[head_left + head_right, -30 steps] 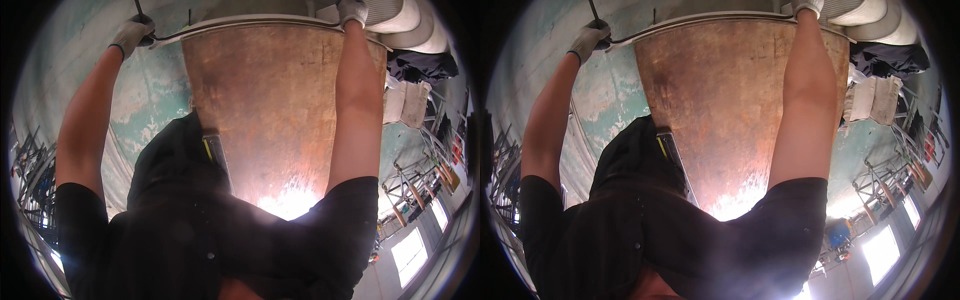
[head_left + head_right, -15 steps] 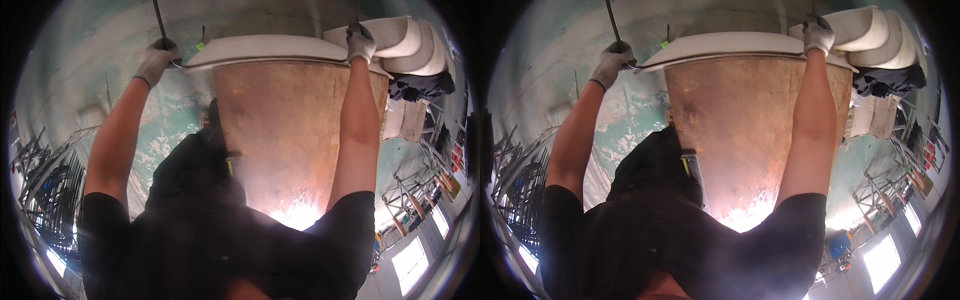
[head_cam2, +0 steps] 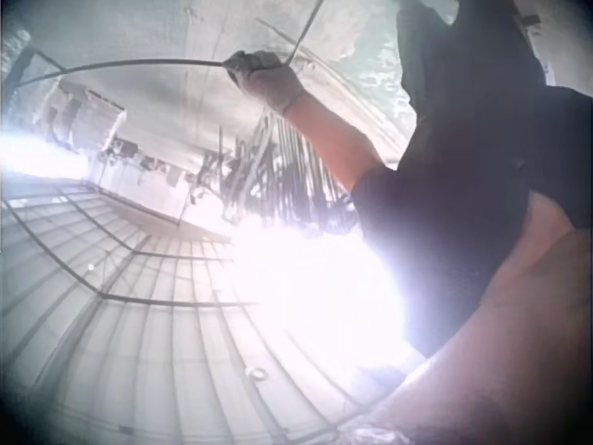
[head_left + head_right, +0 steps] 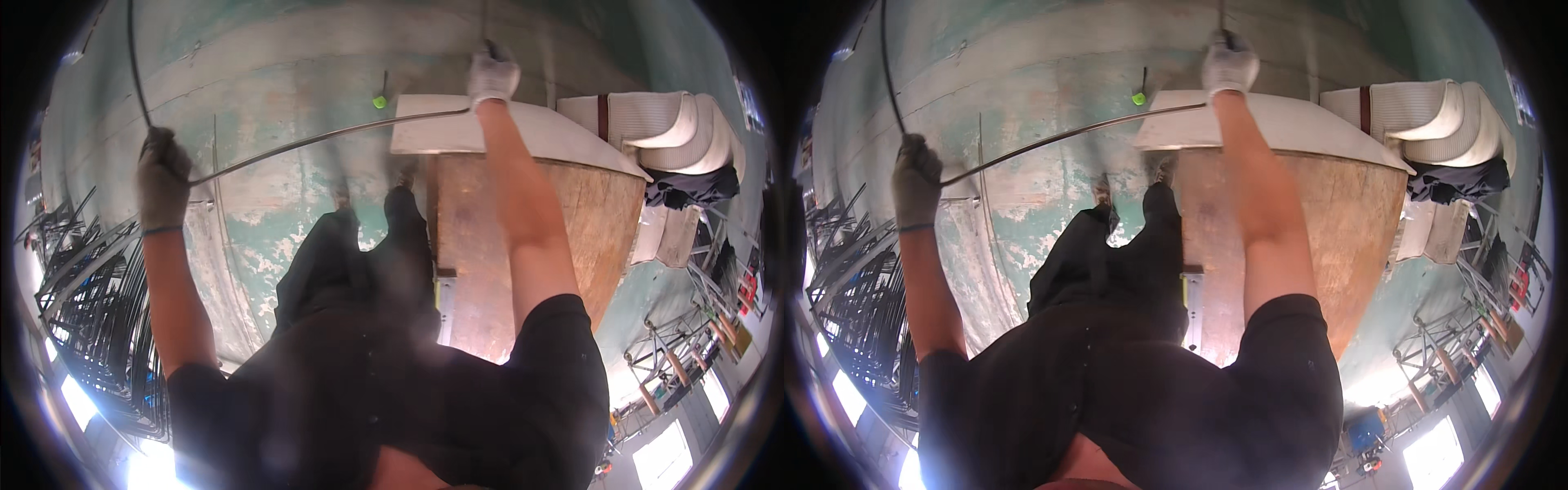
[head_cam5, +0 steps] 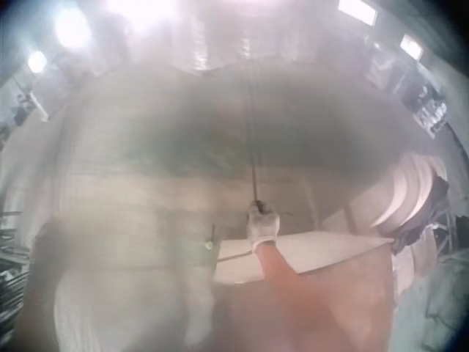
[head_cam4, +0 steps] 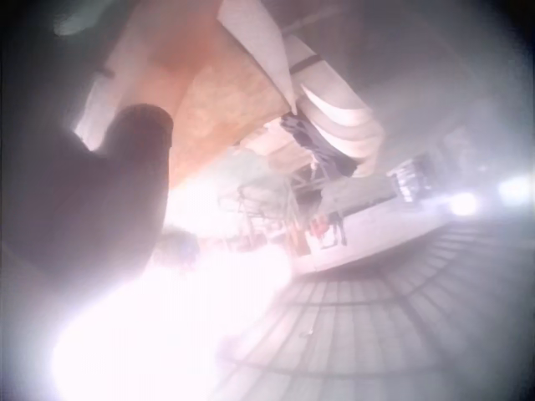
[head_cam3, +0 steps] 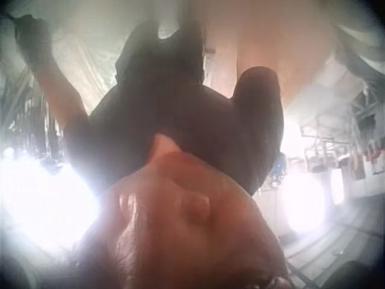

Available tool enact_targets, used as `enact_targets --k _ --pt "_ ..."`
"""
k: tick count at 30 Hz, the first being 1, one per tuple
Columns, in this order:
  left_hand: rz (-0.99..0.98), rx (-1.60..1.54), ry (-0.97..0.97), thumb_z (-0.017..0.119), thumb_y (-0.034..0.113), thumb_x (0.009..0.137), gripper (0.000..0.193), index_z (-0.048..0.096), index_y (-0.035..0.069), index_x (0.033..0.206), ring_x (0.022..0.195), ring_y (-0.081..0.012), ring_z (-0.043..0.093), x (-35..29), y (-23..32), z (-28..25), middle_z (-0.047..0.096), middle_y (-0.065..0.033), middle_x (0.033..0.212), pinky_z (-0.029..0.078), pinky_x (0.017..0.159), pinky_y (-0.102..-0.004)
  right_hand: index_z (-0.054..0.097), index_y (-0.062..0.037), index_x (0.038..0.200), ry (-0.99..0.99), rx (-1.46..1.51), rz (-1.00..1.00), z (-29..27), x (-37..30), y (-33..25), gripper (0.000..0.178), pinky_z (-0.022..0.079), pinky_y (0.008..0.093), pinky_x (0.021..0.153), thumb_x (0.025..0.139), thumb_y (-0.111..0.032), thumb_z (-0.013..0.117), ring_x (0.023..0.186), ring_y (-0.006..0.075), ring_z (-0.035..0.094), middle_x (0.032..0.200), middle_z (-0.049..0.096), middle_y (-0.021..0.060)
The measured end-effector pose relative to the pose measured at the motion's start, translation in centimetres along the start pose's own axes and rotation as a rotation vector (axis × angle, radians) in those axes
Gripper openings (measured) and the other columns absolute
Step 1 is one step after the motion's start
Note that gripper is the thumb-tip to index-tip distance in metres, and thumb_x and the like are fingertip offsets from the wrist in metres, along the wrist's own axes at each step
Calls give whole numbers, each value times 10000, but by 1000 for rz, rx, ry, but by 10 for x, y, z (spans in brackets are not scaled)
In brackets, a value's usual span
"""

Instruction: The person handles bundles of long metal rods, separates them, and feeds them into a bending machine to form curved pieces. They then measure the bent rods against a wooden board and place them on a rack.

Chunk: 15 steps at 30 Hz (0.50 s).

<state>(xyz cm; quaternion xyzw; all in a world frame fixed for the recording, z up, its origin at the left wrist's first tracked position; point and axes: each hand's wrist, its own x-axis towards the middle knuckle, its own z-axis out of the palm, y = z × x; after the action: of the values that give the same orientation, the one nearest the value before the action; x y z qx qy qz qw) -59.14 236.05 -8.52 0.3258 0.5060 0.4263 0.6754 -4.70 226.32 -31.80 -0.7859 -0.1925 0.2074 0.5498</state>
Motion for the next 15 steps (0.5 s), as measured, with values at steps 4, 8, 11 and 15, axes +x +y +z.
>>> enact_targets --k 4,8,11,15 --pt "42 109 156 609 335 1178 297 689 83 1042 585 -92 323 -41 49 -27 391 47 705 251 530 -283 797 -64 1272 -208 -323 -87 94 -60 -55 405 605 501 980 1001 -356 726 1083 428 795 1091 832 219" --pt "23 13 150 637 392 1160 325 690 99 1028 553 -96 285 -44 45 -51 365 52 668 219 521 -300 725 -63 1421 -271 -445 -107 163 -132 -62 550 576 479 1103 972 -377 780 1254 435 738 1373 757 251" --pt "-1 60 273 644 379 1160 323 670 88 1022 539 -87 317 -28 7 -73 377 63 641 215 510 -304 714 -42 1433 -404 -282 99 195 -194 -40 567 549 452 1144 972 -367 771 1332 399 705 1431 734 240" --pt "-9 389 262 689 348 1144 291 673 80 1029 552 -51 368 2 -48 -107 442 66 657 229 510 -266 720 -60 1424 -487 -449 316 219 -253 18 554 547 452 1133 969 -374 749 1335 398 701 1405 748 227"
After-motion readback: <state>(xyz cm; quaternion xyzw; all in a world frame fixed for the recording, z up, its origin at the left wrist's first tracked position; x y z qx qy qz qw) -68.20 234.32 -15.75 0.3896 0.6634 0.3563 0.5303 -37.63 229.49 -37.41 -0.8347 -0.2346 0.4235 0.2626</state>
